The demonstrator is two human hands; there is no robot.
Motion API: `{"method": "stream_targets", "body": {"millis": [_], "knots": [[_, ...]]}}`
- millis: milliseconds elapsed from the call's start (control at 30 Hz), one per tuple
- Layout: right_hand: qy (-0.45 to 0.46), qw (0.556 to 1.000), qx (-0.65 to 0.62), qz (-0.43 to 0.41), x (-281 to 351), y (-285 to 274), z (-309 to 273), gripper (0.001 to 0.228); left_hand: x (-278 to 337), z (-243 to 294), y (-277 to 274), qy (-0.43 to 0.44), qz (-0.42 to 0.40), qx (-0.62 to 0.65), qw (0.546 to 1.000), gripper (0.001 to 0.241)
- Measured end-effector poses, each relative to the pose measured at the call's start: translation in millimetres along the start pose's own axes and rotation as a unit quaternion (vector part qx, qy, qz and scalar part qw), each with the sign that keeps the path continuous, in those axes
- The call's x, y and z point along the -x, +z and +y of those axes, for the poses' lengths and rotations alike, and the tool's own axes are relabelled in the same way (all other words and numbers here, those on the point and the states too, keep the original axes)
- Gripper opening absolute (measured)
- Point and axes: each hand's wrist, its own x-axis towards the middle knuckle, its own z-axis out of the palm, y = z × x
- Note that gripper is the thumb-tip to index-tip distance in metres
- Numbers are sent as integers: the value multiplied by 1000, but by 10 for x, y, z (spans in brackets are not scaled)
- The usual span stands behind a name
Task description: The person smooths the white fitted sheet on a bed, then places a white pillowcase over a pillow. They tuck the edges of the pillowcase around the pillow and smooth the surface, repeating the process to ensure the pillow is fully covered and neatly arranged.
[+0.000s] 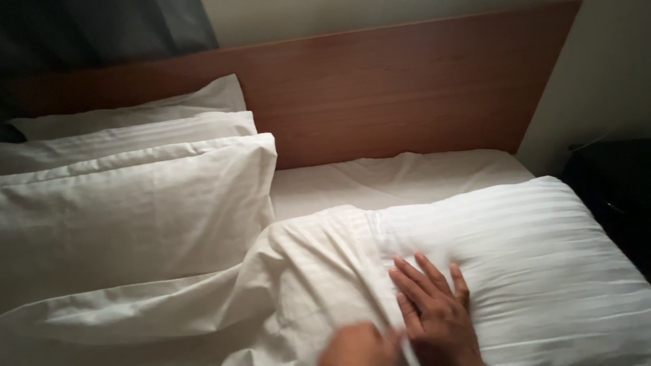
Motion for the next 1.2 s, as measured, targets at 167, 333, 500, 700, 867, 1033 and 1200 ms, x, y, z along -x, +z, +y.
{"method": "stream_targets", "body": {"millis": [167,333,500,700,867,1033,1200], "knots": [[62,998,-17,-2,3,45,-37,39,-140,694,-552,-12,-4,5,1000,46],[27,1000,-9,7,22,30,-16,45,-221,591,-64,136,56,64,987,30],[104,990,-86,-47,-20,62,65,35,-228,620,-210,207,35,193,958,27],[197,958,-169,-123,-222,-94,36,23,-254,537,-298,239,20,159,958,22],[246,949,-182,71,-161,-41,34,24,-73,765,-620,82,-36,31,995,34],[310,933,-180,-41,-351,-250,-73,27,-70,803,-699,99,42,-110,988,75],[330,920,-150,-151,-767,-162,-25,29,-218,666,-394,79,57,-111,989,89]]}}
